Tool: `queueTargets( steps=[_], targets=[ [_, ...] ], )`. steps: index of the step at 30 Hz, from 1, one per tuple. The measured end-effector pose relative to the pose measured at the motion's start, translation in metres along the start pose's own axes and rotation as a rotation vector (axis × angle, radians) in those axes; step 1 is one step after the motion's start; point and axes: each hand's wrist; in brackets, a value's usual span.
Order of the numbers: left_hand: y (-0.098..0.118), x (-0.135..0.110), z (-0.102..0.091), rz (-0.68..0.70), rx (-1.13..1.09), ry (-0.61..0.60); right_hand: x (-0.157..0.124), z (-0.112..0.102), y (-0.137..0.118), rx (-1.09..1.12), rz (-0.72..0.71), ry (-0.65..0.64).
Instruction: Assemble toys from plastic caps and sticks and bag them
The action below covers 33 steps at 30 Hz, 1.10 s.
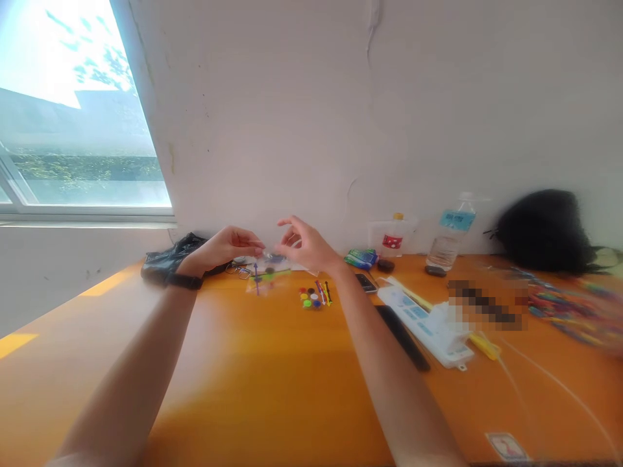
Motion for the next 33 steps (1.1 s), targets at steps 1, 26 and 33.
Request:
queueTargets(
  steps=[1,26,33],
  targets=[
    [0.0,0.0,0.0,0.002,0.003,0.013,0.0,-0.001,0.002,-0.003,0.017,-0.035],
    [0.018,-0.002,0.002,0.208,-0.114,0.208,0.008,-0.003,0.015,0.433,-0.042,0.186],
    [0.023,0.001,0.008,0.213,-0.074,0.34,0.009,0.003,0.01,0.382,-0.031,0.243]
  ],
)
Point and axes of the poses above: each hand's wrist, its own x-axis towards the middle knuckle, its own z-axis out of the palm, y = z × x, and after that the axes turned 1 degree about z, right-handed
